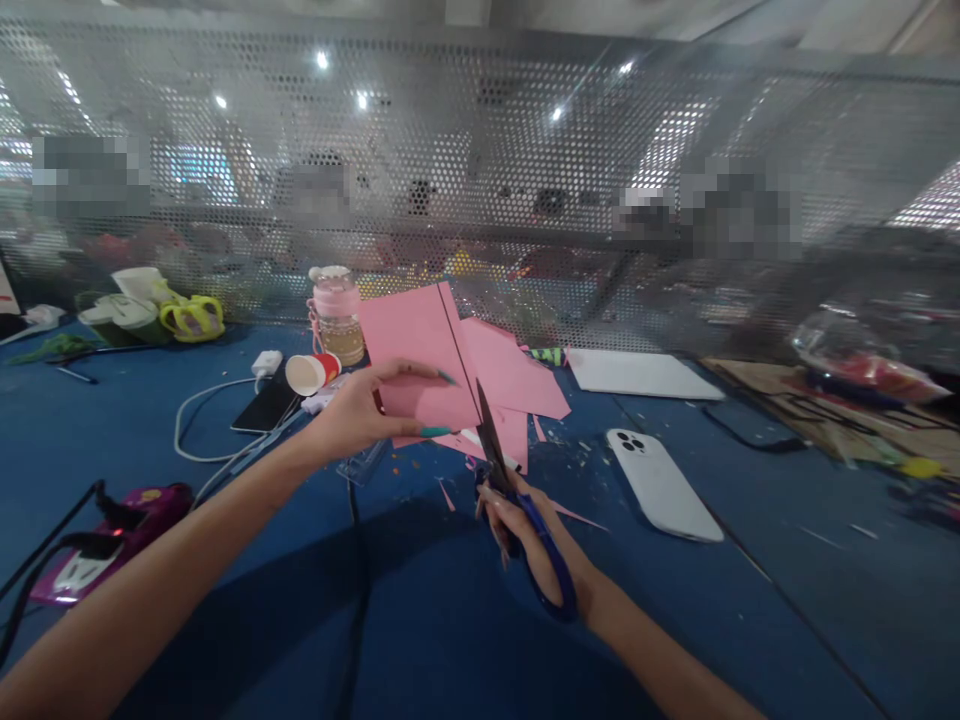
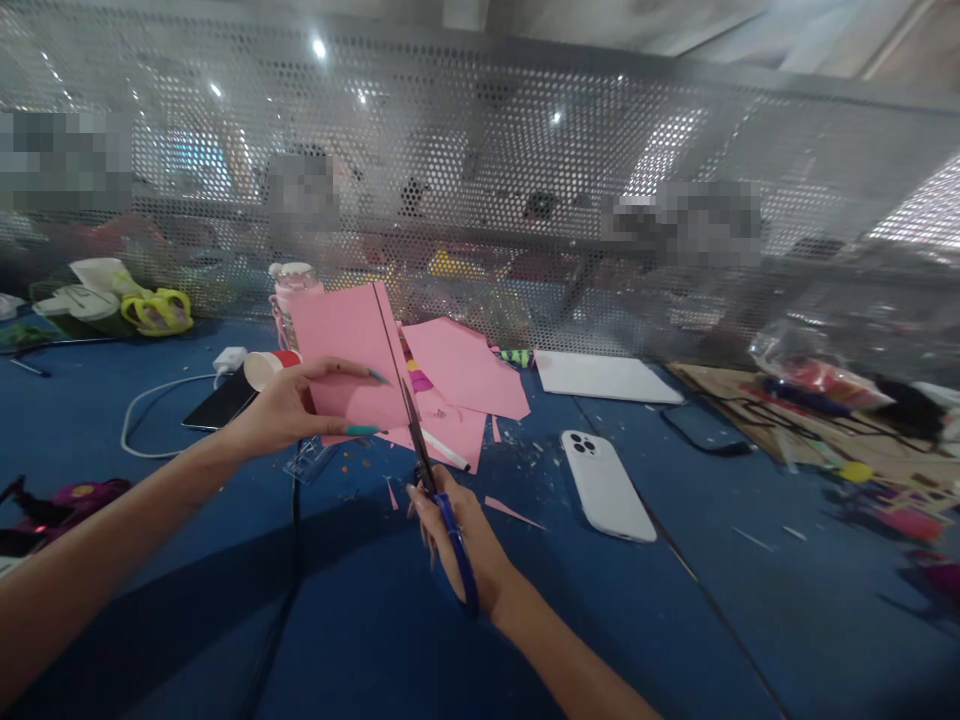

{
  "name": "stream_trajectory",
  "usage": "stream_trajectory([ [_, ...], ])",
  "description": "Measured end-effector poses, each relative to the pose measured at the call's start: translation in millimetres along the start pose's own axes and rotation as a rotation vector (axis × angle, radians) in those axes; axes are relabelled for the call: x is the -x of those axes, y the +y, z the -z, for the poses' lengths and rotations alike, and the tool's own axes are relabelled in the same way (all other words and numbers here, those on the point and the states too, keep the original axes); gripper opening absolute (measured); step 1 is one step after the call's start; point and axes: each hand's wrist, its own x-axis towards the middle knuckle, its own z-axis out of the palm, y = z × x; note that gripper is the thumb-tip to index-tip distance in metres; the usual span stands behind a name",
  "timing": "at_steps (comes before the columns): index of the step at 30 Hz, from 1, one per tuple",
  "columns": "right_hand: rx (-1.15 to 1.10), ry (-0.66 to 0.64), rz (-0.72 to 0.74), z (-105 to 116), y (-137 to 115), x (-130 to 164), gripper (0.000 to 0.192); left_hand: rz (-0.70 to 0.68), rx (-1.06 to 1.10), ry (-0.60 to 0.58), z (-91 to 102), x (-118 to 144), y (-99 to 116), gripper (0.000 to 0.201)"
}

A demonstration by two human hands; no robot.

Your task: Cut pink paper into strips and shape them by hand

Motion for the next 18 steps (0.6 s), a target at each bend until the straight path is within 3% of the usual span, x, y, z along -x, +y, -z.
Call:
stream_trajectory([
  [18, 0.02, -0.013, 0.015, -0.4, -1.1, 2.1, 0.029, -0.002, -0.029, -0.027, 0.8, 0.3, 3.4, 0.046],
])
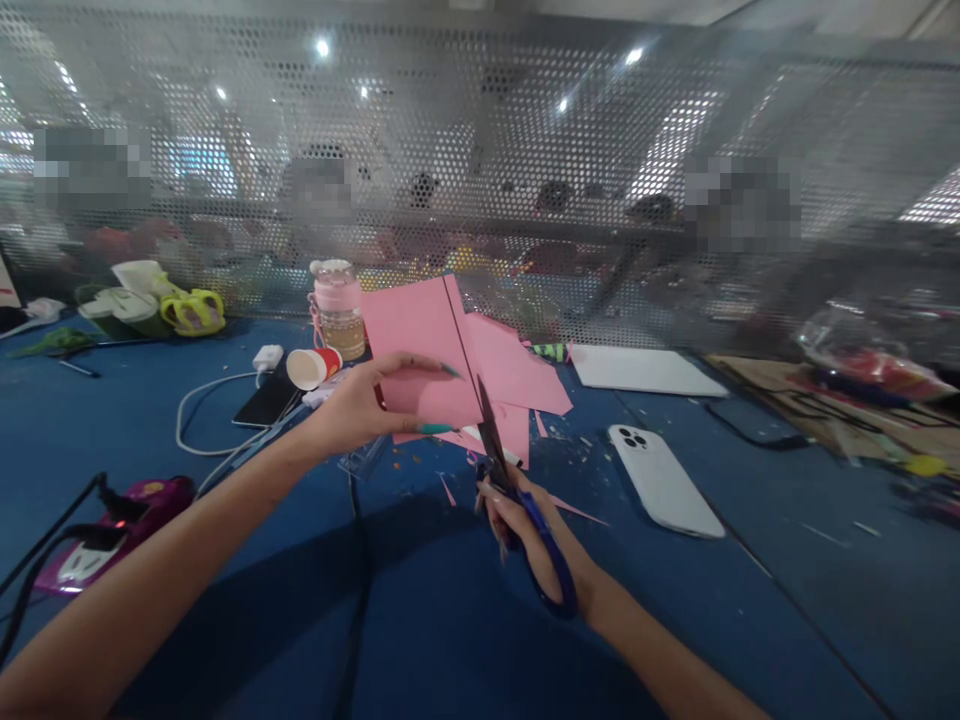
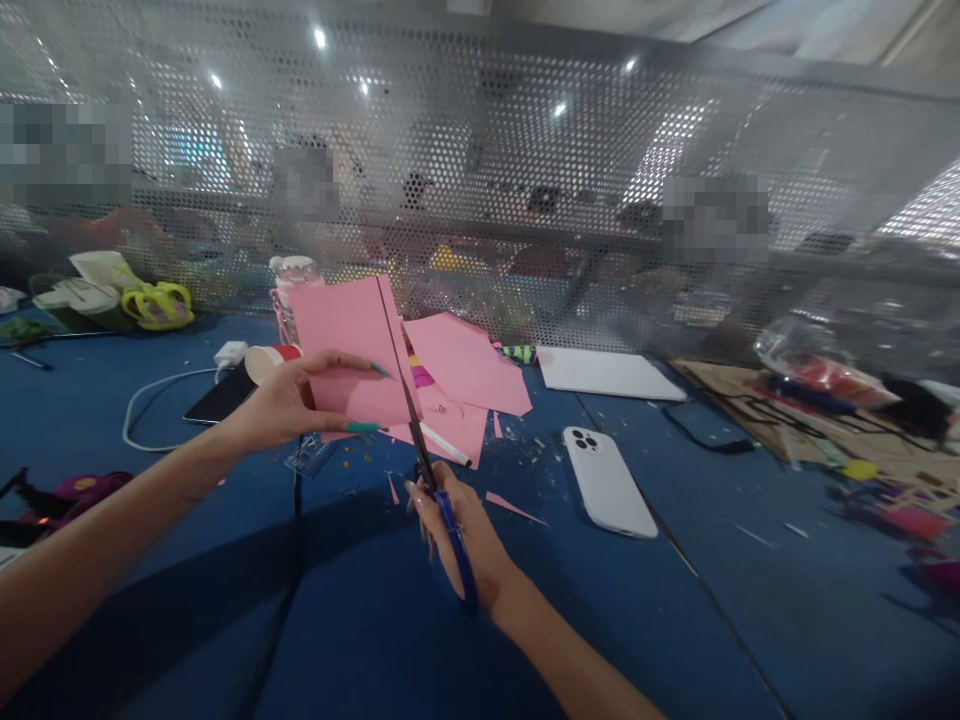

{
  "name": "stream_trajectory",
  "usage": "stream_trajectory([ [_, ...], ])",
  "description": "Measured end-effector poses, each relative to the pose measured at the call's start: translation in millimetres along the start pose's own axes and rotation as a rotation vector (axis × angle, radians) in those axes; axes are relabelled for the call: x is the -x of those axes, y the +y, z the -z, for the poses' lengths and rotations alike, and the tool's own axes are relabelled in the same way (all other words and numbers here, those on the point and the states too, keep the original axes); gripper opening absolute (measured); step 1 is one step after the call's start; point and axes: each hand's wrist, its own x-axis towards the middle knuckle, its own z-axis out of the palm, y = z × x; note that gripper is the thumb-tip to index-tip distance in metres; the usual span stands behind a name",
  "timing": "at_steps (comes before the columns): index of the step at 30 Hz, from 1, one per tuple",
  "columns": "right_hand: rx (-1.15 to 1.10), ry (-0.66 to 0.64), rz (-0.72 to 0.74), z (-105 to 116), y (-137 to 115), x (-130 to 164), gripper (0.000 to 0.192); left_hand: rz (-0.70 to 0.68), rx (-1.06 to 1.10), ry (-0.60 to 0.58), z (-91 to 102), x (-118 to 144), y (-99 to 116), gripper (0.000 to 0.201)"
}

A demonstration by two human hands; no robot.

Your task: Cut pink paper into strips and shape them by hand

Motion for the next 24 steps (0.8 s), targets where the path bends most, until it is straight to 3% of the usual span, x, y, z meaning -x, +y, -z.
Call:
stream_trajectory([
  [24, -0.07, 0.012, -0.025, -0.2, 0.6, 1.0, 0.03, 0.004, 0.012, 0.001, -2.5, -0.2, 1.8, 0.046],
])
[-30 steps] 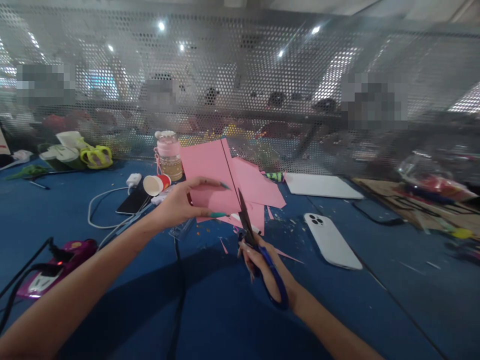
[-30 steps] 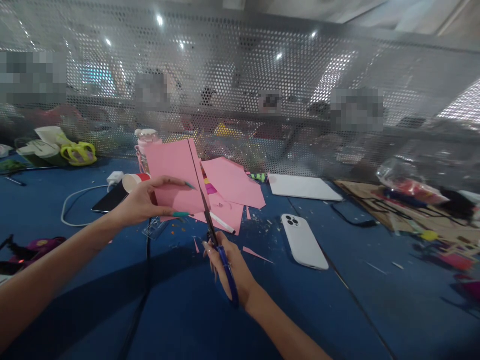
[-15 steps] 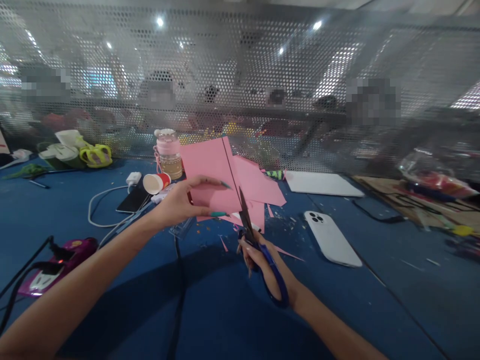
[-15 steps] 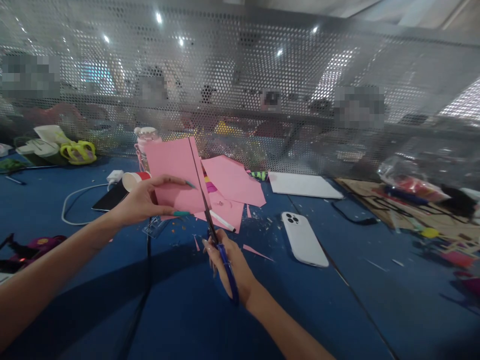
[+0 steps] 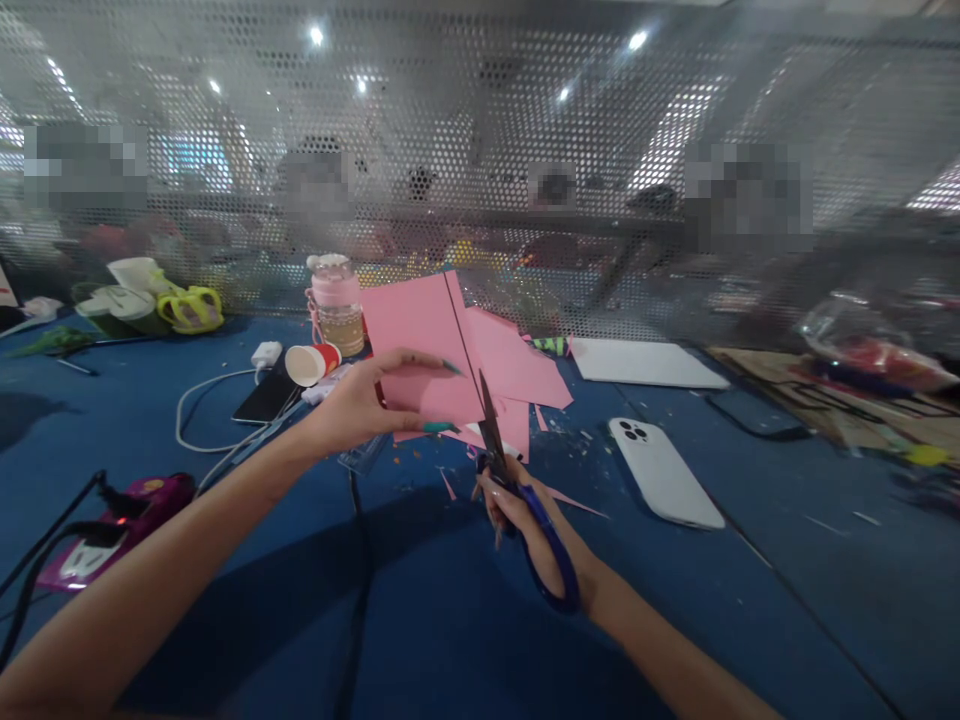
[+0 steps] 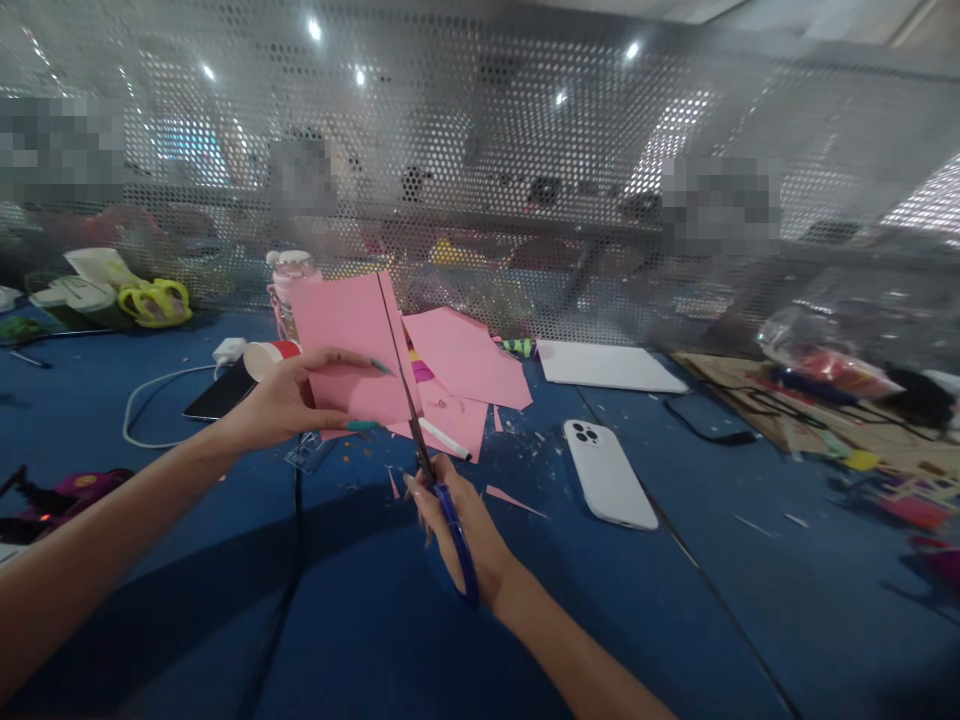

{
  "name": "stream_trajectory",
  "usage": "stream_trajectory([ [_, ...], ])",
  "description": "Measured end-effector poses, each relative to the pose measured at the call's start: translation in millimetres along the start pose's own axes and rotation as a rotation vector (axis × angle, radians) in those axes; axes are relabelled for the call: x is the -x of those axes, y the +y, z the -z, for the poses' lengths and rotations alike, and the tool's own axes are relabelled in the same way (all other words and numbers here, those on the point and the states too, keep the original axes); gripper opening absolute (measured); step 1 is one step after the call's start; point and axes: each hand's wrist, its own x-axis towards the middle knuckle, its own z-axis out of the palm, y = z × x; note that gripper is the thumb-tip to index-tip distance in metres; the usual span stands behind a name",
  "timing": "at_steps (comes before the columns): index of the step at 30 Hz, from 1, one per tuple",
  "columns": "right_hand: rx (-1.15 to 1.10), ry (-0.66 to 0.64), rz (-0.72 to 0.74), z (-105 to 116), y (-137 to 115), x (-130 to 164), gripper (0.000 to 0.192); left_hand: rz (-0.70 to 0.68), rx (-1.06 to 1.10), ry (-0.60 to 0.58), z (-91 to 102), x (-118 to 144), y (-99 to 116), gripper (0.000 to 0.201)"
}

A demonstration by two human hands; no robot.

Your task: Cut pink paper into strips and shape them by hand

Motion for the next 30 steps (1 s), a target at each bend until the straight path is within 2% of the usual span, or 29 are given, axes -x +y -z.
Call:
stream_trajectory([
  [5, 0.03, -0.014, 0.045, 1.2, 3.8, -1.3, 0.027, -0.01, 0.018, -0.012, 0.3, 0.2, -1.1, 0.048],
  [23, 0.133, 0.027, 0.009, 2.1, 0.6, -0.4, 0.03, -0.042, -0.013, 0.011, -1.5, 0.0, 0.2, 0.052],
  [30, 0.223, 0.053, 0.045, 3.0, 1.9, -1.7, 0.029, -0.046, -0.025, 0.007, -1.7, -0.3, 0.4, 0.053],
])
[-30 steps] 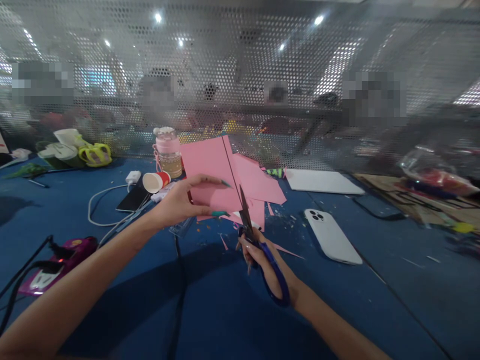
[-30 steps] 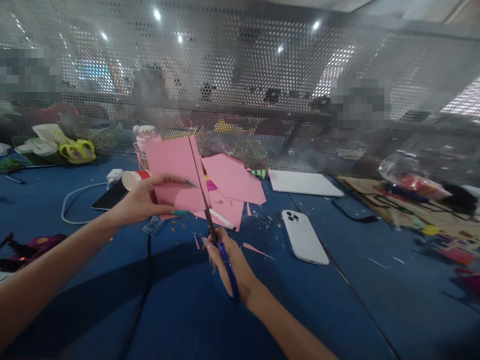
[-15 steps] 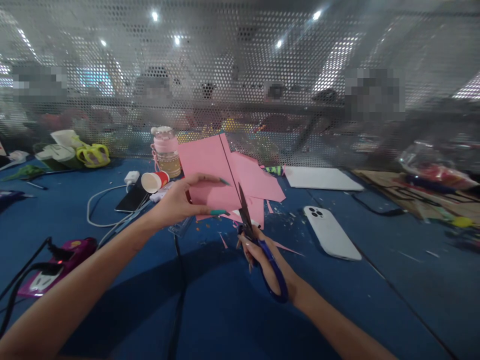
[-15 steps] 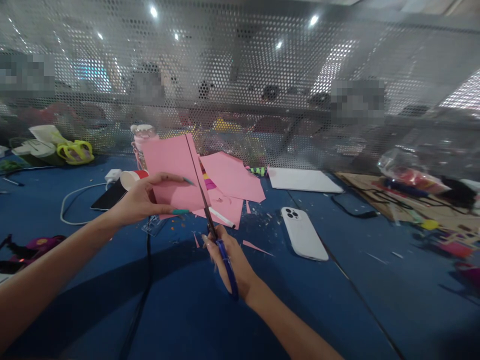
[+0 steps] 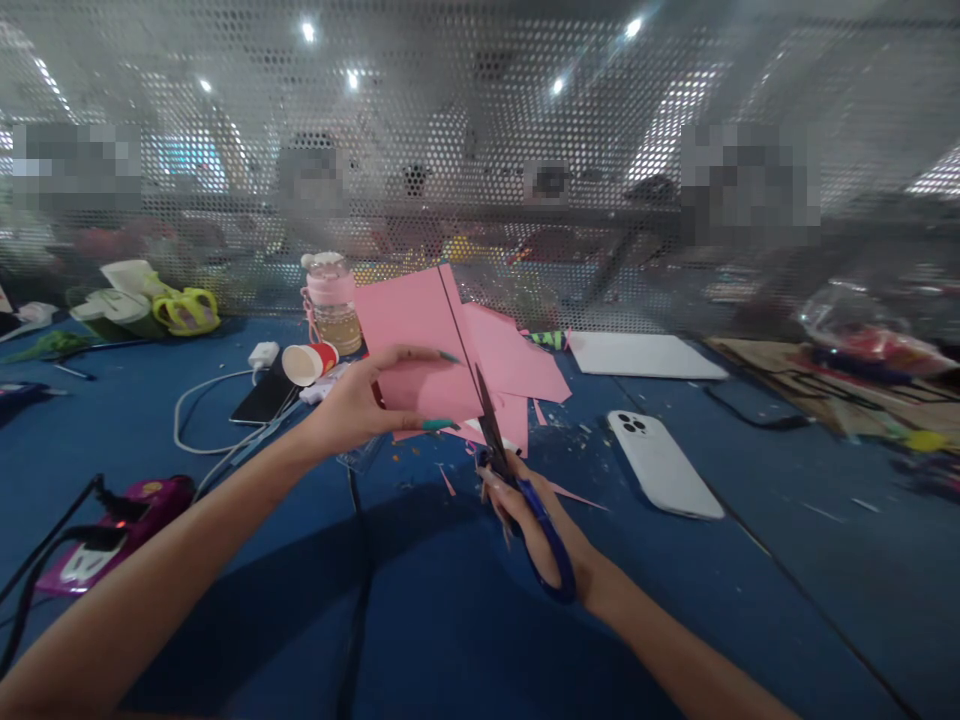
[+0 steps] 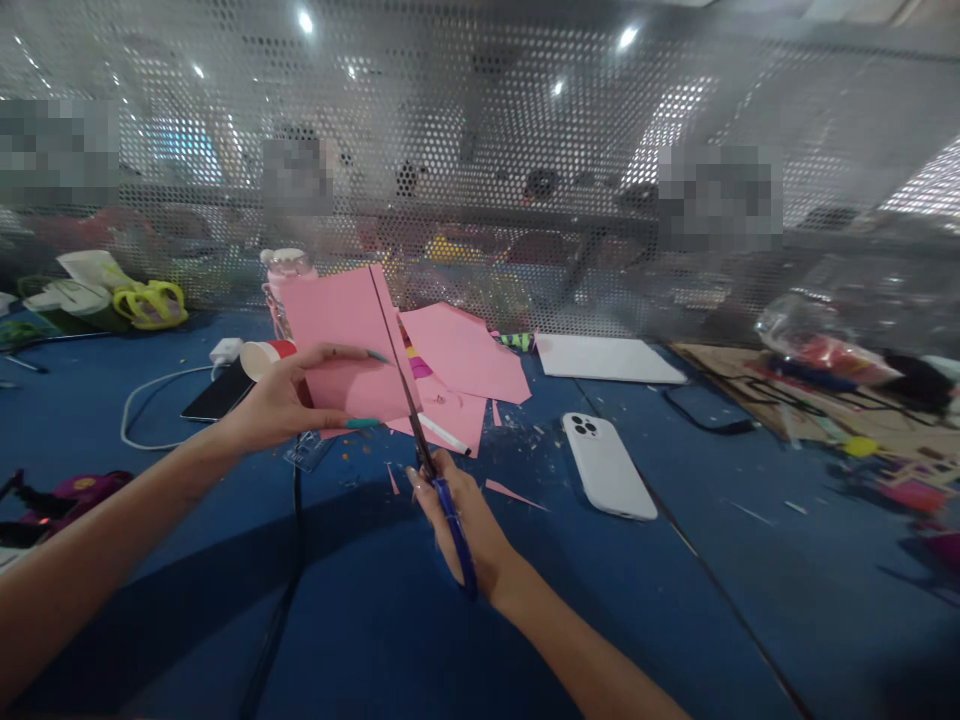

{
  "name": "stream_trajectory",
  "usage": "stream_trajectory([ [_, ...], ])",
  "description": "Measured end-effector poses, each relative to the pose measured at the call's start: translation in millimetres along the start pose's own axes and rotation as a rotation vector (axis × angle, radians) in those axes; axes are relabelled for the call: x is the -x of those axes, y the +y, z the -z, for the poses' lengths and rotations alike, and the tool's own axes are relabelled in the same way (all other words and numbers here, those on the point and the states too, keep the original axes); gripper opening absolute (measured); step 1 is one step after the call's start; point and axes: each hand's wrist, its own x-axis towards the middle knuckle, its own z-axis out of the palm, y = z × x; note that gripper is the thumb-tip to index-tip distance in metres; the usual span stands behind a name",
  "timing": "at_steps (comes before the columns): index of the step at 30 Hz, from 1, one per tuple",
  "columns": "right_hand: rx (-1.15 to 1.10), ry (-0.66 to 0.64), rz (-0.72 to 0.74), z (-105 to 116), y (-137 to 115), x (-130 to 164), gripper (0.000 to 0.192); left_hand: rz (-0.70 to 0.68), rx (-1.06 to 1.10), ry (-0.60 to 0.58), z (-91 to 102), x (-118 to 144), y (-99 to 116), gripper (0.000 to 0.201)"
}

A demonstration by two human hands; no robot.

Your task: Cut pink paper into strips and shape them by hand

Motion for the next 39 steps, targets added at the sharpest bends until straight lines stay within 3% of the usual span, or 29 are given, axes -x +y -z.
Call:
stream_trajectory([
  [20, 0.036, 0.026, 0.053, 1.3, -4.3, 1.7, 0.025, 0.015, -0.001, 0.031, -2.5, 0.3, 1.6, 0.059],
  [39, -0.016, 0.028, 0.004, -0.7, 0.1, 1.2, 0.027, 0.023, 0.002, 0.036, -3.0, 0.4, 2.3, 0.063],
])
